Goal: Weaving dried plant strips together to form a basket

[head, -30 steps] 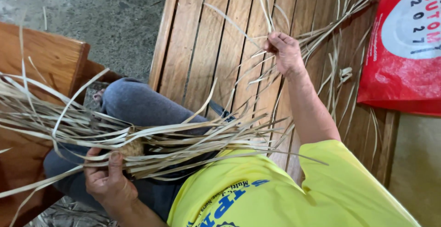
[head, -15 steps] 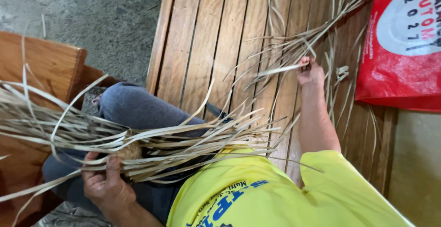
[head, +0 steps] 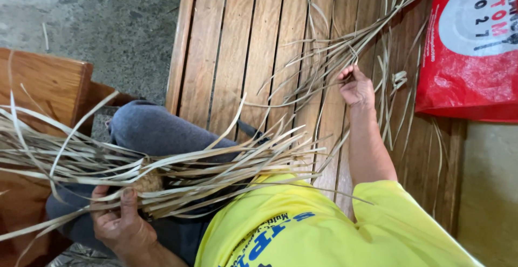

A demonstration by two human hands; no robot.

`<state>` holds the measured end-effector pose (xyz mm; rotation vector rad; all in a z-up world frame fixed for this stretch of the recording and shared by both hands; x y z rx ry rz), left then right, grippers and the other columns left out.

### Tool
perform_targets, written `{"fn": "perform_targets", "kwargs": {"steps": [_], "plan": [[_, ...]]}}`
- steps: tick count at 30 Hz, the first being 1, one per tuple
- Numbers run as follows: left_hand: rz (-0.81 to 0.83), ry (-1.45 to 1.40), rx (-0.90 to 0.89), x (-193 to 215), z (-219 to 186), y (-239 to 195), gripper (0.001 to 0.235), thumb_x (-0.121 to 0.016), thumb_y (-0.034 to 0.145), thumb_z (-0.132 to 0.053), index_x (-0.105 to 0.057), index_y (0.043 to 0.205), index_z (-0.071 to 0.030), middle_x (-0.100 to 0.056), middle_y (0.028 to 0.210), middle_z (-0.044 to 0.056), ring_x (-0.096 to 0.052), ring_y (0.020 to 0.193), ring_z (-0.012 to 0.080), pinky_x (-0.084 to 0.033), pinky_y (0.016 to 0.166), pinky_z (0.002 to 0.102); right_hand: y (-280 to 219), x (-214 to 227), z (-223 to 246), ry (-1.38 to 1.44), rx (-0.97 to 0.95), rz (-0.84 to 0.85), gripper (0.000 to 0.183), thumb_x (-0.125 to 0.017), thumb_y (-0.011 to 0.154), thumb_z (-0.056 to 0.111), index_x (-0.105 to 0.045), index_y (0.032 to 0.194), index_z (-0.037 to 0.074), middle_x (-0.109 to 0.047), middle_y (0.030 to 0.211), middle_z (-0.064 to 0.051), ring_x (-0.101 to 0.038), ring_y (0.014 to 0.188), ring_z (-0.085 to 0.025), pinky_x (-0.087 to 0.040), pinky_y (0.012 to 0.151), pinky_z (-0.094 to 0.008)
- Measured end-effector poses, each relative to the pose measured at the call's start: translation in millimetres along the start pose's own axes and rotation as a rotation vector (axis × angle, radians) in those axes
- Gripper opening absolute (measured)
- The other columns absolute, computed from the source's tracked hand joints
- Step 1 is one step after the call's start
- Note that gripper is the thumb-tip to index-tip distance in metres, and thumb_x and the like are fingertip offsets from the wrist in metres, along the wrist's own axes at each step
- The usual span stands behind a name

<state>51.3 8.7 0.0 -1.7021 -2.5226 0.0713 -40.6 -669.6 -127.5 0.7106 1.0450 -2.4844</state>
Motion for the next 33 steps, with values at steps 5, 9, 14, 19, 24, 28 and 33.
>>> {"fn": "perform_targets", "kwargs": {"steps": [5,9,14,19,24,28,33], "plan": [[0.028,0.037,-0.016,-1,-5,1,0.048,-0.072,0.097,-0.012,-0.054,0.14,-0.004,-0.065,0.124,0.012,-0.063,0.106,0.0178,-0.056,0.098,0.031,-44,-65,14,-0.112,0.007,0.302,0.015,-0.051,0.108,0.01,-0.062,0.102,0.003,-0.069,0.098,-0.013,-0.068,0.088,-0.026,-0.06,0.084,-0.034],[0.051,0.031,-0.032,1,-2,2,0.05,-0.073,0.096,-0.013,-0.053,0.141,-0.004,-0.064,0.123,0.012,-0.063,0.106,0.018,-0.056,0.1,0.03,-89,-111,42,-0.357,0.222,0.43,0.005,-0.064,0.103,0.017,-0.064,0.105,0.012,-0.071,0.104,-0.006,-0.07,0.095,-0.021,-0.059,0.088,-0.031],[0.062,0.021,-0.039,-2,-4,3,0.051,-0.075,0.093,-0.016,-0.055,0.139,-0.005,-0.064,0.126,0.01,-0.063,0.11,0.0155,-0.055,0.103,0.027,-133,-149,142,-0.917,1.282,0.327,0.02,-0.072,0.105,0.037,-0.071,0.102,0.017,-0.068,0.099,0.0,-0.06,0.091,-0.018,-0.052,0.082,-0.041],[0.031,0.006,-0.01,3,3,4,0.049,-0.075,0.093,-0.017,-0.059,0.138,-0.009,-0.066,0.118,0.005,-0.065,0.102,0.0124,-0.057,0.099,0.026,-159,-158,169,-1.294,2.134,0.139,0.024,-0.085,0.092,-0.012,-0.08,0.107,0.007,-0.057,0.107,-0.007,-0.051,0.096,-0.025,-0.051,0.077,-0.043],[0.046,0.019,0.007,1,-3,3,0.052,-0.077,0.092,-0.021,-0.058,0.14,-0.01,-0.066,0.117,0.005,-0.065,0.103,0.012,-0.057,0.102,0.024,-79,-75,134,-1.154,1.224,-0.189,0.007,-0.071,0.092,0.006,-0.068,0.095,0.013,-0.063,0.083,0.0,-0.058,0.073,-0.016,-0.047,0.069,-0.033],[0.057,0.056,0.001,-2,-12,1,0.052,-0.076,0.093,-0.023,-0.06,0.14,-0.01,-0.065,0.111,0.004,-0.064,0.098,0.0123,-0.058,0.098,0.026,-69,-36,48,-1.725,0.87,0.245,0.022,-0.051,0.094,-0.016,-0.066,0.097,0.0,-0.066,0.112,-0.016,-0.067,0.106,-0.027,-0.06,0.091,-0.027],[0.039,0.074,0.025,-3,-14,0,0.053,-0.078,0.092,-0.026,-0.061,0.139,-0.01,-0.066,0.109,0.003,-0.064,0.097,0.0107,-0.057,0.096,0.025,-73,-3,-21,-2.129,0.538,0.468,0.036,-0.059,0.098,0.023,-0.066,0.132,0.029,-0.05,0.136,-0.01,-0.049,0.126,-0.028,-0.048,0.099,-0.041]]}}
Point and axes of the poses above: each hand's wrist, its own y-axis towards the middle knuckle, its own x-axis out of the back of the hand, z = x × y, the point moved 5 cm from there along y, towards the middle knuckle
